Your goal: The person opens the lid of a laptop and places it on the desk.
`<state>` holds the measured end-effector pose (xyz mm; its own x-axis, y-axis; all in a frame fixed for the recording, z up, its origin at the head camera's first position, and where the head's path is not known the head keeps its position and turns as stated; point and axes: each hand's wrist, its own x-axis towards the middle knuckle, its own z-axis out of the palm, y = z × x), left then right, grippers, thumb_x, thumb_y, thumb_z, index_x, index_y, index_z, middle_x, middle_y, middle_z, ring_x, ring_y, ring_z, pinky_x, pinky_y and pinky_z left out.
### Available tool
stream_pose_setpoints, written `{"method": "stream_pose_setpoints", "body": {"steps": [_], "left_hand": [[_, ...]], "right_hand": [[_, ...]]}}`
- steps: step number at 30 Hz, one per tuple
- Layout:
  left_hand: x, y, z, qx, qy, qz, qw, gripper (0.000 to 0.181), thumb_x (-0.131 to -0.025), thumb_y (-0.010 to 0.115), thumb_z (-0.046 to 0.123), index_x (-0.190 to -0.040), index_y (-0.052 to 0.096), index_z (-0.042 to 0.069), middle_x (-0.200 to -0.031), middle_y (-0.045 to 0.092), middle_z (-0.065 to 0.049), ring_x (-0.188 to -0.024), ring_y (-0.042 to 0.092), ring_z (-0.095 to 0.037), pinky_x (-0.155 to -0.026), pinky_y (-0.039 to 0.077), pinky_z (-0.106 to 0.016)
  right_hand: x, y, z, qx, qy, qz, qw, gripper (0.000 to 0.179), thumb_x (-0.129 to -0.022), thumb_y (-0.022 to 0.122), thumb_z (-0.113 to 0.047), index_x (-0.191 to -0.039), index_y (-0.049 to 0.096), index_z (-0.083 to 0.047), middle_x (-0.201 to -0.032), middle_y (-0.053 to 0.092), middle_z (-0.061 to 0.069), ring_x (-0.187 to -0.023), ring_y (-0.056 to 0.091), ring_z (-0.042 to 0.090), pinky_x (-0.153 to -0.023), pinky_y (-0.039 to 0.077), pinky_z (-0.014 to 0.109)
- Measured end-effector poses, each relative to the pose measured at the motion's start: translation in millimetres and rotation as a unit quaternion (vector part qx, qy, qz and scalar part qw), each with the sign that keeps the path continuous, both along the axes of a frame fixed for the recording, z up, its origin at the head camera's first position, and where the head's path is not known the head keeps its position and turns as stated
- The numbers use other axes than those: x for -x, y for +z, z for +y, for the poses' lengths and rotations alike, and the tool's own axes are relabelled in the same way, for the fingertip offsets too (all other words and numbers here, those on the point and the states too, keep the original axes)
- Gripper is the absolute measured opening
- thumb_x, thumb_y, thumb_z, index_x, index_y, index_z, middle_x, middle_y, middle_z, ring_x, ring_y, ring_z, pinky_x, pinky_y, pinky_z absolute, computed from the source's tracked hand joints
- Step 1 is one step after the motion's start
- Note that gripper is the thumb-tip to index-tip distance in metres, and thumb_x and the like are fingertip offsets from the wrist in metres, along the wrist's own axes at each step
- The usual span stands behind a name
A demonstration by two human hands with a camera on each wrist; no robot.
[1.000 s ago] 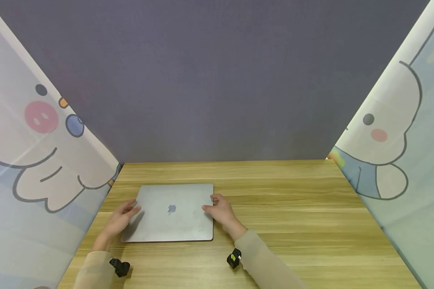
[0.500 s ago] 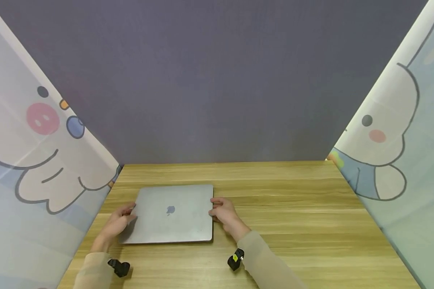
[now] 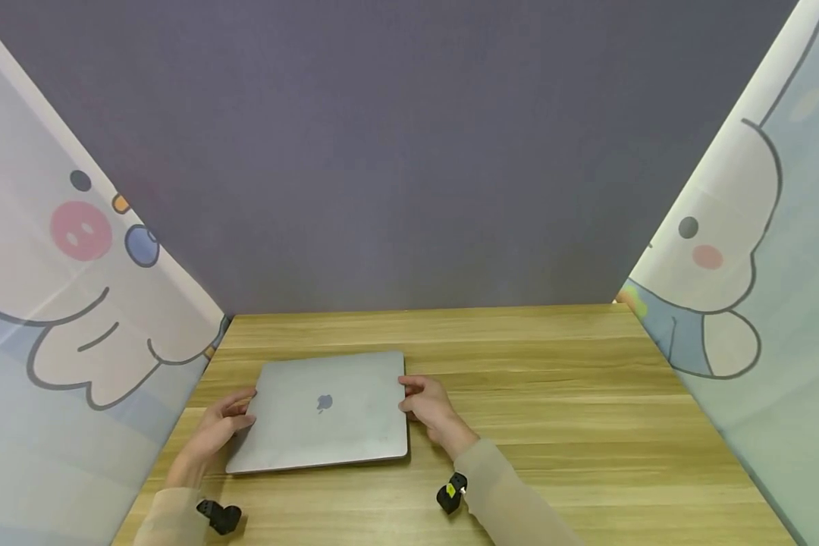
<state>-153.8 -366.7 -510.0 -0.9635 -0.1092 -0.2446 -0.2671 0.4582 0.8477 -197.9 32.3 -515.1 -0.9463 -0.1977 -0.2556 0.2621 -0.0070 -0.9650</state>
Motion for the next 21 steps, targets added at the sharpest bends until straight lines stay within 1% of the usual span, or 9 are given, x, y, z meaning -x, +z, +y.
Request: {"method": "stream_pose_setpoints", "body": {"steps": [1,3,8,11,15,18,21], "left_hand": [[-0.3,-0.7,0.2,-0.006,0.003,-0.001,1.0000,0.063,-0.095,0.066,0.005,-0.151,0.040,-0.005,-0.131,0.049,-0.024,-0.107,0.048,-0.018,-0.079,0.047,-0.024],[-0.8,-2.0,1.1,-0.016,-0.001,-0.001,0.9999,0.063,-0.095,0.067,0.005,-0.151,0.040,-0.005,-0.130,0.049,-0.021,-0.105,0.048,-0.015,-0.080,0.047,-0.024],[-3.1,-4.2,6.3,-0.056,-0.011,0.006,0.9984,0.066,-0.092,0.066,-0.001,-0.151,0.039,-0.006,-0.119,0.051,-0.016,-0.098,0.049,-0.014,-0.076,0.049,-0.027],[-4.5,-3.3,9.6,-0.072,-0.003,0.009,0.9973,0.067,-0.090,0.066,-0.003,-0.151,0.039,-0.005,-0.115,0.050,-0.014,-0.095,0.049,-0.014,-0.073,0.048,-0.029],[-4.2,-0.1,12.7,-0.081,-0.004,0.009,0.9967,0.068,-0.090,0.067,-0.002,-0.152,0.039,-0.001,-0.115,0.049,-0.014,-0.090,0.049,-0.015,-0.070,0.046,-0.029],[-3.5,2.5,15.3,-0.080,-0.010,0.011,0.9966,0.068,-0.091,0.066,-0.001,-0.153,0.039,0.000,-0.116,0.047,-0.015,-0.092,0.047,-0.017,-0.071,0.046,-0.029],[-2.3,4.8,18.8,-0.076,-0.014,0.017,0.9969,0.067,-0.092,0.066,0.000,-0.153,0.039,0.000,-0.119,0.046,-0.016,-0.100,0.046,-0.018,-0.077,0.048,-0.028]], "right_hand": [[-0.1,0.1,1,0.000,0.000,0.001,1.0000,0.054,-0.078,0.067,0.015,-0.130,0.064,0.003,-0.112,0.053,0.015,-0.088,0.054,0.022,-0.071,0.052,0.029],[-0.4,0.0,4,-0.002,-0.001,0.003,1.0000,0.054,-0.078,0.067,0.014,-0.131,0.064,0.002,-0.113,0.053,0.015,-0.089,0.054,0.022,-0.072,0.052,0.029],[-1.7,-0.1,13,-0.014,0.002,0.012,0.9998,0.056,-0.078,0.065,0.013,-0.133,0.062,0.002,-0.113,0.052,0.015,-0.089,0.052,0.022,-0.072,0.050,0.029],[-1.5,0.6,16,-0.015,0.003,0.018,0.9997,0.058,-0.076,0.064,0.013,-0.133,0.062,0.002,-0.112,0.051,0.015,-0.088,0.050,0.022,-0.071,0.049,0.030],[-1.1,2.6,18,-0.020,-0.001,0.024,0.9995,0.058,-0.075,0.063,0.014,-0.132,0.063,0.002,-0.111,0.051,0.014,-0.089,0.050,0.022,-0.071,0.050,0.030],[-0.7,4.1,21,-0.025,-0.006,0.023,0.9994,0.058,-0.075,0.063,0.013,-0.132,0.064,0.001,-0.111,0.051,0.014,-0.088,0.051,0.021,-0.071,0.050,0.029],[0.3,6.1,24,-0.025,-0.008,0.024,0.9994,0.058,-0.076,0.063,0.013,-0.132,0.063,0.002,-0.111,0.051,0.014,-0.088,0.051,0.021,-0.071,0.049,0.028]]}}
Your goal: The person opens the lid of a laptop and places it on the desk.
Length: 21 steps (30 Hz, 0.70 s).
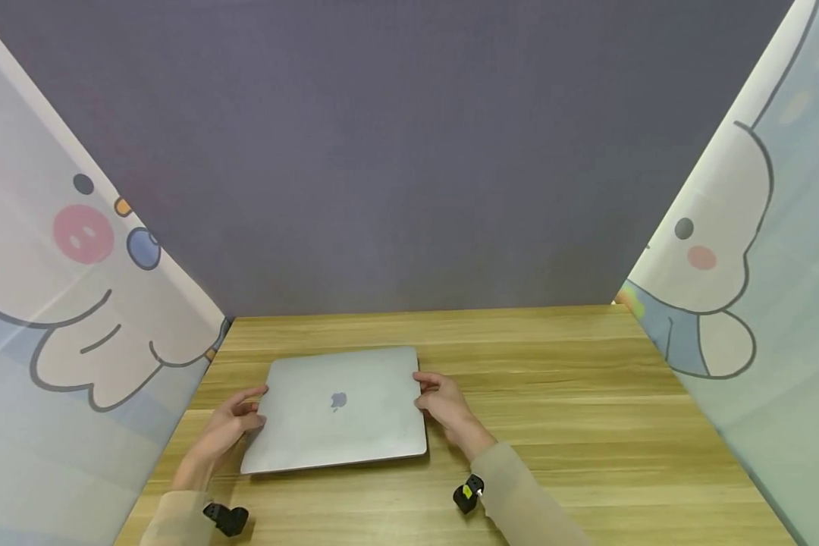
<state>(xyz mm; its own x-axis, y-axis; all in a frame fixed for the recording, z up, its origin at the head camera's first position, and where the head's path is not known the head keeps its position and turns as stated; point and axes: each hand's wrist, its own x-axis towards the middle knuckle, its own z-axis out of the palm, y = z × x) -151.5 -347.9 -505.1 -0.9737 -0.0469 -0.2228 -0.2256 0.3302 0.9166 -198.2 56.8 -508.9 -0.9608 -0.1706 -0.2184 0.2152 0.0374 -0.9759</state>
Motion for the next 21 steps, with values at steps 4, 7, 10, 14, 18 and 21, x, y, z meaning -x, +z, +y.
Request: {"method": "stream_pose_setpoints", "body": {"steps": [4,7,10,14,18,21], "left_hand": [[1.2,2.2,6.6,0.000,-0.002,0.006,1.0000,0.068,-0.092,0.066,-0.001,-0.154,0.039,0.001,-0.122,0.046,-0.018,-0.104,0.046,-0.020,-0.081,0.049,-0.028],[2.1,4.9,12.6,-0.001,-0.004,0.009,0.9999,0.068,-0.092,0.067,0.000,-0.154,0.039,0.002,-0.126,0.046,-0.019,-0.107,0.045,-0.021,-0.082,0.049,-0.027],[3.6,8.2,19.3,-0.003,-0.015,0.017,0.9997,0.068,-0.092,0.067,0.000,-0.153,0.040,0.002,-0.128,0.044,-0.020,-0.110,0.042,-0.023,-0.083,0.048,-0.027],[6.5,11.7,28.2,-0.005,-0.021,0.029,0.9993,0.066,-0.090,0.067,-0.001,-0.152,0.042,0.002,-0.122,0.045,-0.019,-0.106,0.044,-0.023,-0.081,0.048,-0.027],[8.3,13.5,36.4,-0.003,-0.020,0.033,0.9993,0.066,-0.090,0.068,-0.001,-0.151,0.043,0.002,-0.120,0.046,-0.019,-0.102,0.046,-0.023,-0.081,0.048,-0.030],[9.8,13.8,42.3,-0.002,-0.023,0.030,0.9993,0.066,-0.090,0.069,0.001,-0.150,0.044,0.003,-0.121,0.045,-0.019,-0.102,0.046,-0.024,-0.082,0.048,-0.032]], "right_hand": [[0.6,3.4,9,0.003,0.005,0.008,1.0000,0.058,-0.076,0.063,0.013,-0.134,0.061,0.003,-0.113,0.050,0.015,-0.085,0.050,0.021,-0.071,0.049,0.031],[2.0,4.8,17,0.003,0.008,0.013,0.9999,0.058,-0.078,0.064,0.012,-0.135,0.061,0.002,-0.114,0.050,0.016,-0.085,0.051,0.021,-0.072,0.049,0.032],[3.8,5.3,25,0.004,0.007,0.015,0.9999,0.057,-0.079,0.064,0.012,-0.135,0.061,0.002,-0.114,0.050,0.016,-0.084,0.050,0.021,-0.071,0.048,0.032],[6.2,6.1,33,0.003,0.001,0.016,0.9999,0.056,-0.079,0.064,0.012,-0.134,0.062,0.002,-0.113,0.050,0.016,-0.082,0.050,0.020,-0.069,0.047,0.032],[7.2,9.3,41,-0.002,-0.005,0.021,0.9998,0.054,-0.080,0.065,0.012,-0.133,0.062,0.003,-0.111,0.050,0.016,-0.080,0.051,0.020,-0.068,0.048,0.033],[7.0,12.5,46,-0.003,-0.009,0.026,0.9996,0.053,-0.081,0.065,0.013,-0.133,0.062,0.004,-0.110,0.050,0.016,-0.079,0.050,0.020,-0.066,0.048,0.032]]}}
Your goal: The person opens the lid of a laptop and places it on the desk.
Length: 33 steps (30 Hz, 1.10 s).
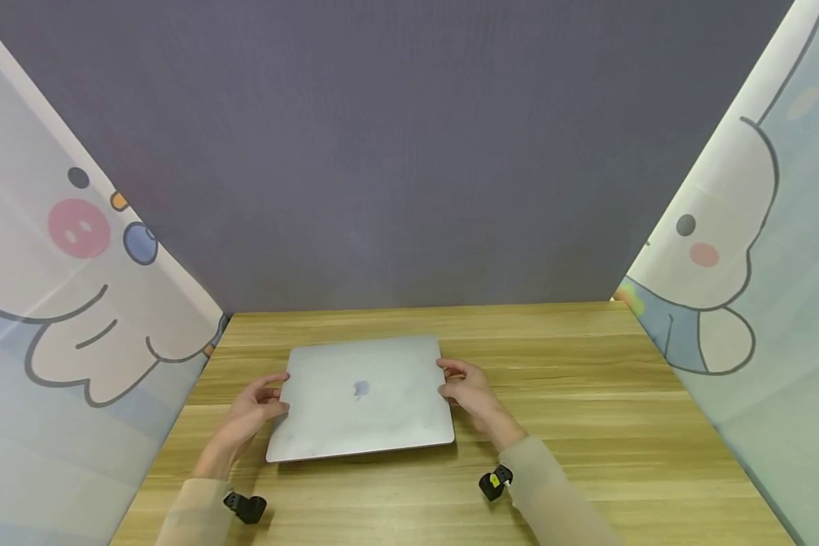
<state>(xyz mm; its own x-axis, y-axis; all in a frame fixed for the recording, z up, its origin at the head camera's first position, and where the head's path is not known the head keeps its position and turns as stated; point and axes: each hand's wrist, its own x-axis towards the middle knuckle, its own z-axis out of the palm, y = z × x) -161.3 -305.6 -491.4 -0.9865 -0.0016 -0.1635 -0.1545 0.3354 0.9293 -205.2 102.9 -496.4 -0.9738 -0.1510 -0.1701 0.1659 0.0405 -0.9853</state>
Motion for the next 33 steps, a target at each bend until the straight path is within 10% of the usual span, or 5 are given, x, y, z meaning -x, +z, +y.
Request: {"method": "stream_pose_setpoints", "body": {"steps": [33], "left_hand": [[11.8,9.5,71.3,-0.024,-0.016,0.024,0.9993,0.061,-0.087,0.072,-0.001,-0.144,0.051,0.004,-0.112,0.046,-0.016,-0.092,0.046,-0.022,-0.072,0.047,-0.026]], "right_hand": [[4.0,8.0,76,-0.029,0.000,-0.004,0.9996,0.054,-0.087,0.065,0.008,-0.140,0.056,0.003,-0.110,0.048,0.012,-0.075,0.050,0.015,-0.065,0.047,0.025]]}}
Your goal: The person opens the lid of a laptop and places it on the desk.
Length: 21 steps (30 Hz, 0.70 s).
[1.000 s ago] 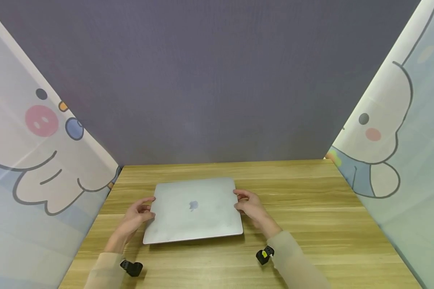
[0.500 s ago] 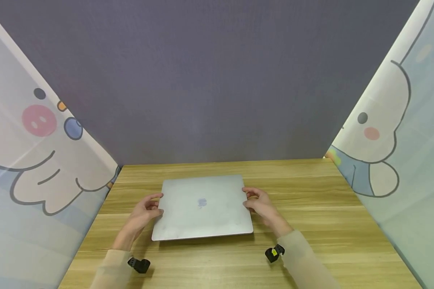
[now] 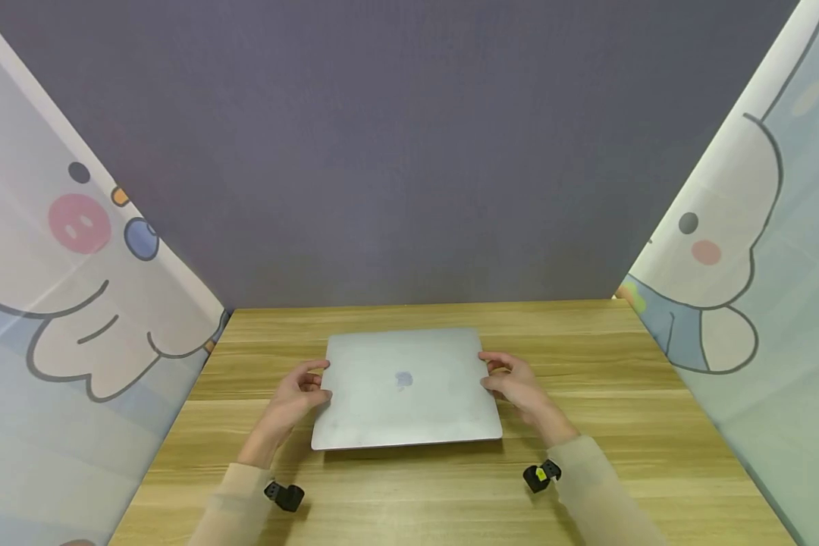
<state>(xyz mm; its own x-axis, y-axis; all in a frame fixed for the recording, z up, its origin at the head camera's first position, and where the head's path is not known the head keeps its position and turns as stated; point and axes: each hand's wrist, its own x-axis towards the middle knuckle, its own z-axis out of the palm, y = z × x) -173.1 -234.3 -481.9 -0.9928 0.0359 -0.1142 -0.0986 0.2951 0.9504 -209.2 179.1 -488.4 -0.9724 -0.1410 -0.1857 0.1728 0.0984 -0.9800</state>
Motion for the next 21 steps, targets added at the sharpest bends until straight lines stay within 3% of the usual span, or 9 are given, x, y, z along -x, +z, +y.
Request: {"method": "stream_pose_setpoints", "body": {"steps": [21], "left_hand": [[4.8,-7.1,34.6,-0.013,-0.006,0.008,0.9999,0.060,-0.085,0.073,-0.001,-0.141,0.054,0.005,-0.111,0.047,-0.016,-0.089,0.045,-0.022,-0.067,0.045,-0.024]], "right_hand": [[-7.7,-4.7,34,-0.019,0.003,0.007,0.9998,0.056,-0.089,0.068,0.004,-0.143,0.052,0.003,-0.112,0.046,0.014,-0.074,0.049,0.016,-0.065,0.047,0.028]]}}
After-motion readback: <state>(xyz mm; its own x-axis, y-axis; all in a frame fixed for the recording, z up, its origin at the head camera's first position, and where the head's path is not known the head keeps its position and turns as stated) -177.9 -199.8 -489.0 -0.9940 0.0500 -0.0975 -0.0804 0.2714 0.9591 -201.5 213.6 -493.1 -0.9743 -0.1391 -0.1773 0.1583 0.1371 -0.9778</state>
